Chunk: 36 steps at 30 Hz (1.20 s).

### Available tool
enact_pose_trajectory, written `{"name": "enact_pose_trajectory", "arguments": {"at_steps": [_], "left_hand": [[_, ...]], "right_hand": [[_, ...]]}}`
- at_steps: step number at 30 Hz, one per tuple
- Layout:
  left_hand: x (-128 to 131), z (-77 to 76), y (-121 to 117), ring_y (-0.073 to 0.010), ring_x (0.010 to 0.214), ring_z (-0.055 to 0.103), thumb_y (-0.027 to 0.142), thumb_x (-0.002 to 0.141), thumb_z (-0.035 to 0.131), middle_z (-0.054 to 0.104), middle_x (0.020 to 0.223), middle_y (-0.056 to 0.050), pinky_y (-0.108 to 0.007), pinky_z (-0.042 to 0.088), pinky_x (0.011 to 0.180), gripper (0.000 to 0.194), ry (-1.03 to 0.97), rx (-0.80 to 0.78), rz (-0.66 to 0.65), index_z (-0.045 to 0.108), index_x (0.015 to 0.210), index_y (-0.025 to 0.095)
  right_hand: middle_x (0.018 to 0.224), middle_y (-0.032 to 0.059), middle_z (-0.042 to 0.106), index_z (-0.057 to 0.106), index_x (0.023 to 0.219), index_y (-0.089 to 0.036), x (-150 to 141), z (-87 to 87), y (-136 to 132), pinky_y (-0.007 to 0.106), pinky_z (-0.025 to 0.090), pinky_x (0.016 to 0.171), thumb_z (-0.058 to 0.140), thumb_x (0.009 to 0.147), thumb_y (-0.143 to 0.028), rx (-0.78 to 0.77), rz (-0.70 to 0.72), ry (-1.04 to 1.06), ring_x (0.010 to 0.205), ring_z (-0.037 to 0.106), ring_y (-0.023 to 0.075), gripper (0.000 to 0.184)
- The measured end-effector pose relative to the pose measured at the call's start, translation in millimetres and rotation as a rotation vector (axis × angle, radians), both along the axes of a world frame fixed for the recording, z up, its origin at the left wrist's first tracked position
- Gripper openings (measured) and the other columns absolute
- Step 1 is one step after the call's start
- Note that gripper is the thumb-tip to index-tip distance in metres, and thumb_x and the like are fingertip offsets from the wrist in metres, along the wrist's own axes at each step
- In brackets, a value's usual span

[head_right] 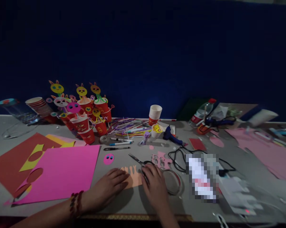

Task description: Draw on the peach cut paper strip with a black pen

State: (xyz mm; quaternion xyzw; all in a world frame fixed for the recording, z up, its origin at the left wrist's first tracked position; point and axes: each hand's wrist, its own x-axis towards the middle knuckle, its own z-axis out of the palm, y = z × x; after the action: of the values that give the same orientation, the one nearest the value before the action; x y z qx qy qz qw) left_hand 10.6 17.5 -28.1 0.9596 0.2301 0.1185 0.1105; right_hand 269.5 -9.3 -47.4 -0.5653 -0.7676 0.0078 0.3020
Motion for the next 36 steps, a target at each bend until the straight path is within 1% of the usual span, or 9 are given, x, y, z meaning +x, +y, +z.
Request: {"name": "enact_pose_trajectory", "arguments": {"at_steps": [4,6,7,9,11,13,19,31,36], "left_hand": [[-2,15.9,20,-0.0221,0.124,0.052,0.021,0.095,0.052,0.06,0.132,-0.007,-0.04,0.038,0.11,0.023,-0.06,-0.024,0.026,0.059,0.117,0.021],[-11,22.5,42,-0.0209,0.117,0.055,0.019,0.096,0.05,0.063,0.125,-0.008,-0.037,0.043,0.103,0.022,-0.055,0.027,0.137,0.06,0.116,0.022],[-16,24.5,55,-0.0211,0.112,0.057,0.019,0.095,0.05,0.064,0.119,-0.008,-0.037,0.046,0.099,0.021,-0.048,0.073,0.238,0.061,0.113,0.022],[-29,26.2,80,-0.0243,0.105,0.057,0.018,0.095,0.049,0.065,0.11,-0.01,-0.04,0.048,0.093,0.018,-0.028,0.109,0.361,0.063,0.107,0.018],[-39,25.7,99,-0.026,0.1,0.057,0.016,0.095,0.049,0.065,0.102,-0.011,-0.042,0.047,0.09,0.017,-0.008,0.134,0.436,0.065,0.101,0.016],[-44,24.3,111,-0.0265,0.098,0.057,0.016,0.095,0.05,0.064,0.097,-0.011,-0.042,0.047,0.088,0.016,0.017,0.148,0.464,0.066,0.096,0.016],[-37,20.1,119,-0.0257,0.097,0.057,0.018,0.092,0.058,0.064,0.094,-0.009,-0.039,0.046,0.088,0.01,0.078,0.153,0.449,0.067,0.094,0.017],[-42,19.2,125,-0.0242,0.098,0.057,0.018,0.095,0.052,0.065,0.095,-0.009,-0.039,0.045,0.088,0.015,0.052,0.157,0.479,0.067,0.094,0.017],[-41,20.4,135,-0.0235,0.099,0.058,0.018,0.096,0.052,0.065,0.098,-0.009,-0.038,0.045,0.09,0.015,0.059,0.157,0.51,0.067,0.095,0.017]], "right_hand": [[0.118,0.008,0.067,0.065,0.113,-0.025,-19,5.6,-9,0.042,0.052,0.091,0.055,0.091,-0.02,-0.096,0.154,-0.006,0.11,0.06,0.0256,0.025],[0.117,0.0079,0.067,0.067,0.108,-0.025,-25,4.9,-8,0.044,0.053,0.091,0.054,0.089,-0.016,-0.111,0.151,-0.012,0.109,0.06,0.0265,0.024],[0.115,0.0079,0.068,0.067,0.106,-0.025,-26,4.2,-7,0.045,0.053,0.09,0.054,0.089,-0.015,-0.11,0.137,-0.014,0.108,0.061,0.0267,0.023],[0.111,0.0077,0.069,0.068,0.102,-0.025,-26,3.0,-4,0.045,0.053,0.088,0.052,0.09,-0.014,-0.095,0.113,-0.008,0.106,0.061,0.0266,0.023],[0.108,0.0072,0.07,0.068,0.1,-0.025,-25,1.9,-3,0.044,0.053,0.088,0.05,0.091,-0.014,-0.068,0.108,0.009,0.103,0.062,0.0258,0.023],[0.106,0.0068,0.071,0.068,0.098,-0.025,-25,0.1,-3,0.045,0.052,0.089,0.049,0.091,-0.014,-0.035,0.111,0.028,0.101,0.063,0.0252,0.023],[0.105,0.0061,0.072,0.069,0.099,-0.023,-27,-7.8,-7,0.049,0.048,0.098,0.05,0.091,-0.012,0.053,0.103,0.03,0.102,0.064,0.0245,0.024],[0.102,0.0047,0.075,0.068,0.102,-0.025,-23,-8.0,-6,0.048,0.051,0.098,0.05,0.092,-0.015,0.074,0.104,0.061,0.098,0.068,0.0227,0.023],[0.103,0.0044,0.075,0.068,0.103,-0.024,-21,-12.6,-5,0.047,0.05,0.098,0.05,0.092,-0.015,0.073,0.121,0.061,0.098,0.068,0.0224,0.023]]}}
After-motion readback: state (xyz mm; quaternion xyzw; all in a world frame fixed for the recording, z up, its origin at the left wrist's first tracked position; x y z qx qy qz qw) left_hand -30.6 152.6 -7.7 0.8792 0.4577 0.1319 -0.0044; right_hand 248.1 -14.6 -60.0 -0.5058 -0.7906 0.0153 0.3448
